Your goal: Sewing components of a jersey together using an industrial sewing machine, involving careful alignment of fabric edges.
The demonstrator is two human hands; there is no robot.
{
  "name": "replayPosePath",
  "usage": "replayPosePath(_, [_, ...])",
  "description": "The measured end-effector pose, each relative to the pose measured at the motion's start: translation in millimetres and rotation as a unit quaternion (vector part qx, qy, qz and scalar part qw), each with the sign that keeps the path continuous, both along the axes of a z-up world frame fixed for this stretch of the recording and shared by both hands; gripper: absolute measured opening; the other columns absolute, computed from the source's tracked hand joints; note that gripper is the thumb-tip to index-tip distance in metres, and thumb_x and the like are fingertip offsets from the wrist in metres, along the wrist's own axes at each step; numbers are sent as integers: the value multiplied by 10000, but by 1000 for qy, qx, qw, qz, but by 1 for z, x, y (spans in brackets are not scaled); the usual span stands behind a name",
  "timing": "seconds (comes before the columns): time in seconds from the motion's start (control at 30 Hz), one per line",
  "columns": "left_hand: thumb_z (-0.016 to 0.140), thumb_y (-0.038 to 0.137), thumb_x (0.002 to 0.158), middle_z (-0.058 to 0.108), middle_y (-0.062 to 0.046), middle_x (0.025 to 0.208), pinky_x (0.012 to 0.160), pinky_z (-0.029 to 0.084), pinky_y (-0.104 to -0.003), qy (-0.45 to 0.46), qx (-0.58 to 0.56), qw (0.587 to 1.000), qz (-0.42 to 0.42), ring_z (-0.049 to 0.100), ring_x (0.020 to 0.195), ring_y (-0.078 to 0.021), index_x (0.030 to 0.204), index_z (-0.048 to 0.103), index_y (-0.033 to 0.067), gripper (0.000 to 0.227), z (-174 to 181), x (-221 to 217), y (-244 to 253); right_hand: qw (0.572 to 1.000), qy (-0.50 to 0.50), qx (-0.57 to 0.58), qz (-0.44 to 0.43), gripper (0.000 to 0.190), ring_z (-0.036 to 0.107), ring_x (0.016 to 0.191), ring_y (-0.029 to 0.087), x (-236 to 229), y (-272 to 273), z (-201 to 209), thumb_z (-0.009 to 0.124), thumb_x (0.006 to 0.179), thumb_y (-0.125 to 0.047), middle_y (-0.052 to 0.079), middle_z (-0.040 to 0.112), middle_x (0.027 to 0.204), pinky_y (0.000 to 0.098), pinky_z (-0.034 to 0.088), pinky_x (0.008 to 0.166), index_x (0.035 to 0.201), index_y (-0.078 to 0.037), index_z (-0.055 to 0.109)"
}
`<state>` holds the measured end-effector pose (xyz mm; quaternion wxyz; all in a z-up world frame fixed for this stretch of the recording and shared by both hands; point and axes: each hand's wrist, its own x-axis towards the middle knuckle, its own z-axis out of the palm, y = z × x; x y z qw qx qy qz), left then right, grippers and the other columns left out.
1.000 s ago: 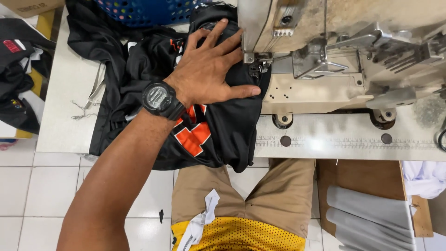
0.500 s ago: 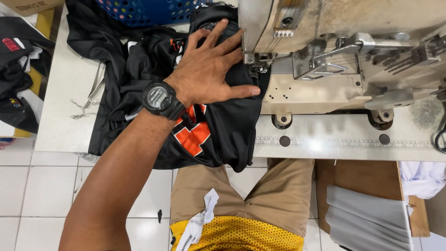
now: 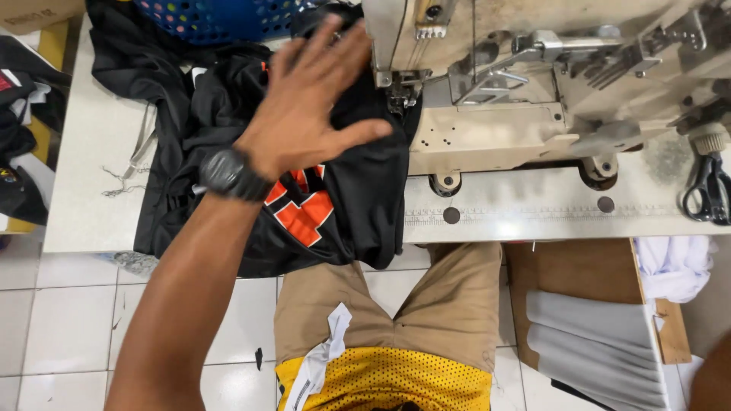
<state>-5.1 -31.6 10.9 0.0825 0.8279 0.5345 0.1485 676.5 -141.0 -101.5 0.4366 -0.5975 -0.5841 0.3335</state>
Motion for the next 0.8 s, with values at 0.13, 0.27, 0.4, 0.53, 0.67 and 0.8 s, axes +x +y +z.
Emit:
replayPosePath(0.13, [728, 308, 1123, 505, -116, 1453, 1110, 399, -575, -148, 253, 942, 161, 480, 1331, -328, 1421, 479, 96, 442, -15, 28, -92, 1000, 3, -5, -10, 40, 716, 703, 180, -129, 16, 22, 735, 1139, -108, 79, 735, 836, 314, 612, 730, 1101, -95, 729])
replayPosePath(0.27, [803, 224, 1033, 733, -81, 889, 728, 552, -401, -234, 179, 928, 227, 686, 769, -271, 1055, 725, 70, 175, -60, 106, -175, 1000, 14, -24, -15, 44, 718, 689, 175, -265, 22, 43, 735, 1141, -106, 78, 736, 826, 309, 615, 719, 1100, -95, 729])
replayPosePath(0.4, [806, 150, 1051, 671, -75, 800, 583, 491, -402, -226, 215, 922, 229, 631, 642, -244, 970, 660, 61, 190, -86, 143, -164, 987, -117, -98, 56, 210, 711, 756, 70, -358, 11, 47, 870, 943, -343, -22, 821, 825, 239, 551, 716, 959, -134, 861])
replayPosePath(0.53, [889, 219, 963, 709, -29, 680, 465, 541, -283, -205, 214, 906, 302, 725, 563, -186, 999, 748, 92, 192, -111, 156, -146, 987, 69, 64, 130, 73, 667, 667, 114, -367, 13, 35, 879, 990, -34, 129, 753, 756, 312, 576, 622, 1029, -5, 825])
replayPosePath(0.67, [864, 50, 945, 752, -132, 757, 591, 632, -340, -389, 109, 866, 295, 786, 706, -312, 963, 807, 21, 67, -93, 153, -156, 986, 68, 37, 149, 73, 735, 622, 162, -356, 10, 32, 867, 982, -49, 145, 768, 741, 291, 572, 565, 1011, -5, 815])
replayPosePath(0.8, [917, 105, 903, 791, -50, 886, 713, 634, -305, -449, 96, 840, 289, 797, 815, -225, 935, 819, 91, 104, -64, 131, -172, 985, 75, 36, 154, 47, 618, 583, 103, -362, 23, 37, 866, 991, -60, 83, 738, 708, 275, 542, 575, 1001, -26, 834])
